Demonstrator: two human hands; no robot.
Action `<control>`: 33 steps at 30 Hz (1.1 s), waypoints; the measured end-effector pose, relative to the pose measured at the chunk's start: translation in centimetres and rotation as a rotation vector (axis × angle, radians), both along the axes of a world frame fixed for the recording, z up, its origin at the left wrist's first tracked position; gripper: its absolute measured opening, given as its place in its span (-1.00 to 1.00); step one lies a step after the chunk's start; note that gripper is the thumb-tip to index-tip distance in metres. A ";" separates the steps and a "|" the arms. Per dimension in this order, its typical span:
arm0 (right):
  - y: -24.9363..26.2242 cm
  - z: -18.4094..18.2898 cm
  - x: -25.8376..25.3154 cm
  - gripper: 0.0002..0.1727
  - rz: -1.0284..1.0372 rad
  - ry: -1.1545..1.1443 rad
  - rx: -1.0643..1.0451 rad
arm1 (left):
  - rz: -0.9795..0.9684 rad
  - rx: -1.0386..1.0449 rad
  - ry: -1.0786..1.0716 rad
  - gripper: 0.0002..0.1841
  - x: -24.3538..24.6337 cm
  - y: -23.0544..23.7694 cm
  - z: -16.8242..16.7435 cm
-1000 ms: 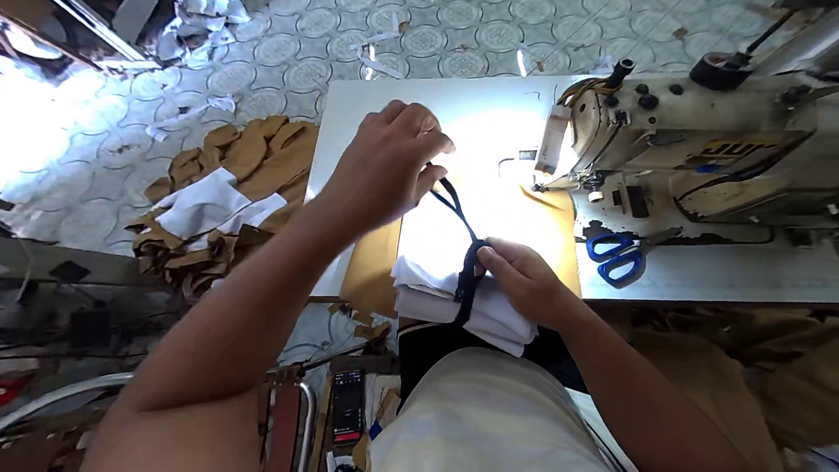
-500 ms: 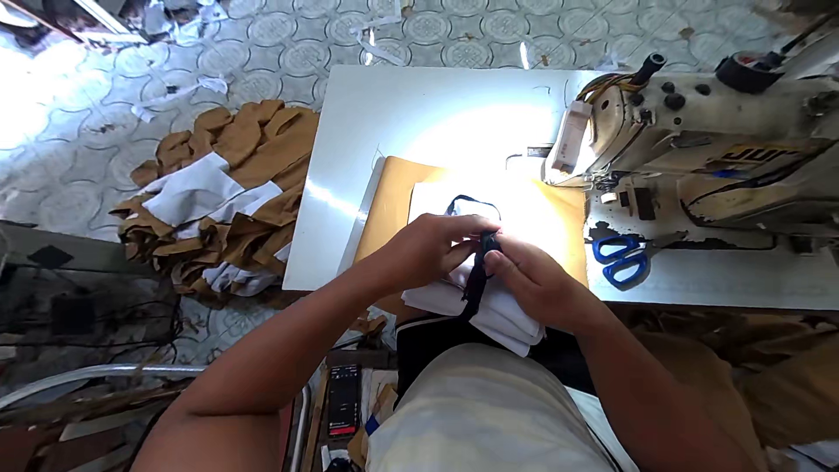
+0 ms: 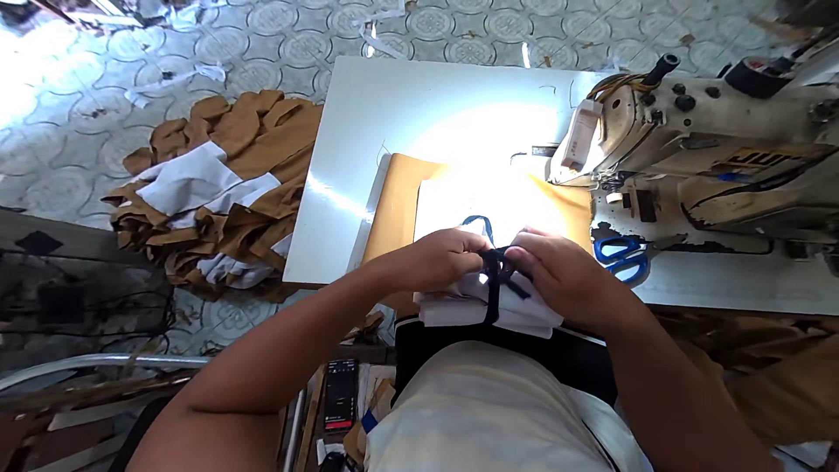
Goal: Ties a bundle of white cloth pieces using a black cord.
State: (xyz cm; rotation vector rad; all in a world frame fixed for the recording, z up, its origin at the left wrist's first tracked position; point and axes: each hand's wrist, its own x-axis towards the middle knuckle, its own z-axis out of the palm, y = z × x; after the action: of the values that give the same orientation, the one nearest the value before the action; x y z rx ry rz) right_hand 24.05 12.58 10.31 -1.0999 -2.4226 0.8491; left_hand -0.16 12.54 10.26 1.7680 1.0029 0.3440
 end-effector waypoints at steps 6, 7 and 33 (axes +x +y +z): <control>0.0 -1.0 -1.3 -0.52 -0.147 0.226 -0.297 | 0.021 -0.272 -0.260 -0.83 0.1 -0.2 -1.3; 0.0 -1.0 -1.5 -0.51 -0.159 0.229 -0.324 | 0.031 -0.260 -0.240 -0.78 0.3 -0.2 -1.4; 4.0 -6.5 4.0 -0.44 -0.382 -0.100 0.047 | -0.097 0.880 0.465 -0.48 -2.1 -7.8 -1.9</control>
State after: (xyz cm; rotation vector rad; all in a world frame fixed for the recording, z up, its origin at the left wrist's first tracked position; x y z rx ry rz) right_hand 28.00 16.57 3.79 -1.5525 -2.1863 0.6211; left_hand -2.28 4.78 8.33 2.7751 1.1724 0.3453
